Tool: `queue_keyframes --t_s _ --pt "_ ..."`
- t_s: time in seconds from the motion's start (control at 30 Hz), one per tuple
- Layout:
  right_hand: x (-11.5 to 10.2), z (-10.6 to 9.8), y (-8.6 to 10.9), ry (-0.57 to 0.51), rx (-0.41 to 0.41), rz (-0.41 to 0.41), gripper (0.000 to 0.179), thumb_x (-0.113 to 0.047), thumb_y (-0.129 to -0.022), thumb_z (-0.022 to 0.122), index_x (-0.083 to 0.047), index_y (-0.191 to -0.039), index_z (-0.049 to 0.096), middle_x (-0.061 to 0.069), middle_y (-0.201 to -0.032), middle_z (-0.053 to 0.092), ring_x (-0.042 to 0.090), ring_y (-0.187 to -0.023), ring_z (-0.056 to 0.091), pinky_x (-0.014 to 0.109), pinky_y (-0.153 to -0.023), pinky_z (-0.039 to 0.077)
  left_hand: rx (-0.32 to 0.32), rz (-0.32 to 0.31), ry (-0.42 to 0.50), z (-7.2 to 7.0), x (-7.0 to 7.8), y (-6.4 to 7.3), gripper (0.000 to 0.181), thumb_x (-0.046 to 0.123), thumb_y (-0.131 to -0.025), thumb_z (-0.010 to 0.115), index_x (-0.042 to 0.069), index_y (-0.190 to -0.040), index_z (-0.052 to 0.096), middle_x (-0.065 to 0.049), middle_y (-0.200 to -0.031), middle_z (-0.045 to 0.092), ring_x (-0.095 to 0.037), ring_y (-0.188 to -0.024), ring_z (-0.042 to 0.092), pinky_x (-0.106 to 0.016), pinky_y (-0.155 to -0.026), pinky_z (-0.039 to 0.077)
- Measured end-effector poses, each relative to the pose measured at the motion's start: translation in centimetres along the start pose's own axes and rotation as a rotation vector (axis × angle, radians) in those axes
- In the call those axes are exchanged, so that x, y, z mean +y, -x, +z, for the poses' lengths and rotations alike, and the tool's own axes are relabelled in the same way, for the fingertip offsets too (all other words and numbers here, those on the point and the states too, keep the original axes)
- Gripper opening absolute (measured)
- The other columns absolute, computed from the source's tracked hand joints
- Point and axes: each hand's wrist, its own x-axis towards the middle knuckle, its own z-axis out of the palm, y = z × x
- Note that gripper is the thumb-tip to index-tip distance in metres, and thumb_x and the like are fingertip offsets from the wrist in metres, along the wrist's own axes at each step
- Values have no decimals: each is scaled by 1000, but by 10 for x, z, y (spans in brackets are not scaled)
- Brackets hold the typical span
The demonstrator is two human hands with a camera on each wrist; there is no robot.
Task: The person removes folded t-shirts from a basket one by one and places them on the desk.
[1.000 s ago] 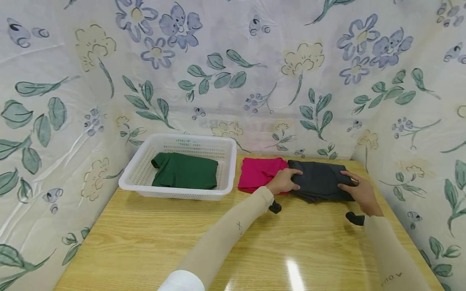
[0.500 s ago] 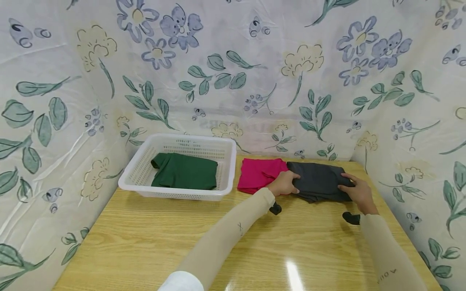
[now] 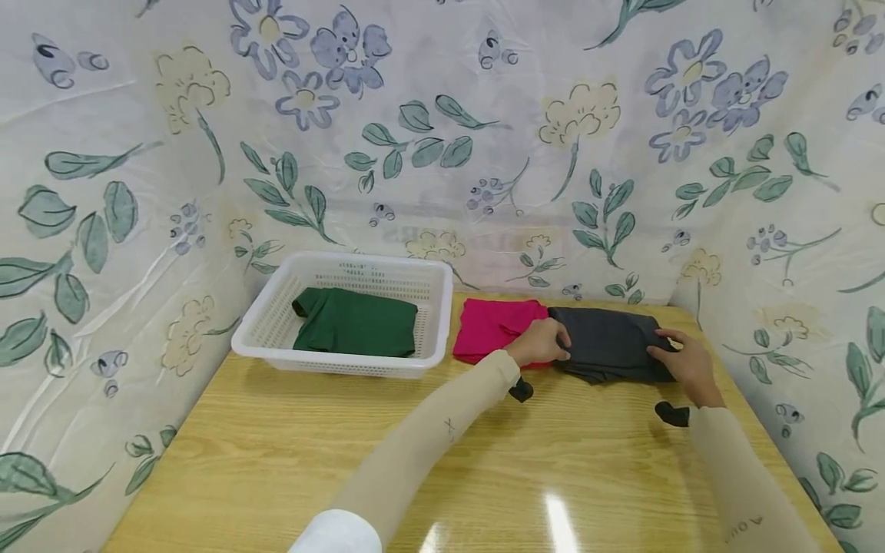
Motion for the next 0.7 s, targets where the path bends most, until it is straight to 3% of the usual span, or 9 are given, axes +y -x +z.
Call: queue_keyframes --t_s 0.13,0.27,0.57,0.7 --pt "-8 -2 2 -29 84 -17 52 -27 -104 62 4 -144 53 35 -154 37 57 -132 42 66 -100 43 -45 19 -13 -15 4 4 17 9 -97 73 2 -112 74 -4 -102 71 -13 -87 63 -22 -74 51" --pt "-15 -1 3 -24 133 -64 50 -28 -105 61 4 -142 56 34 -150 43 56 -128 47 66 -96 46 -61 47 -33 -30 8 7 16 11 -100 69 3 -113 73 -3 -103 70 -13 -90 64 -22 -75 51" --pt "-46 9 7 -107 82 -173 50 -28 -105 62 1 -144 54 30 -144 52 49 -127 54 61 -98 47 -90 116 -11 -56 6 20 23 11 -100 67 -1 -120 71 -4 -109 69 -14 -94 65 -21 -77 51" --pt "-61 16 9 -98 74 -226 50 -28 -104 64 1 -144 54 29 -141 55 48 -124 57 61 -97 48 -106 106 42 -68 4 30 24 11 -102 64 0 -123 68 -11 -109 70 -27 -91 68 -24 -70 52"
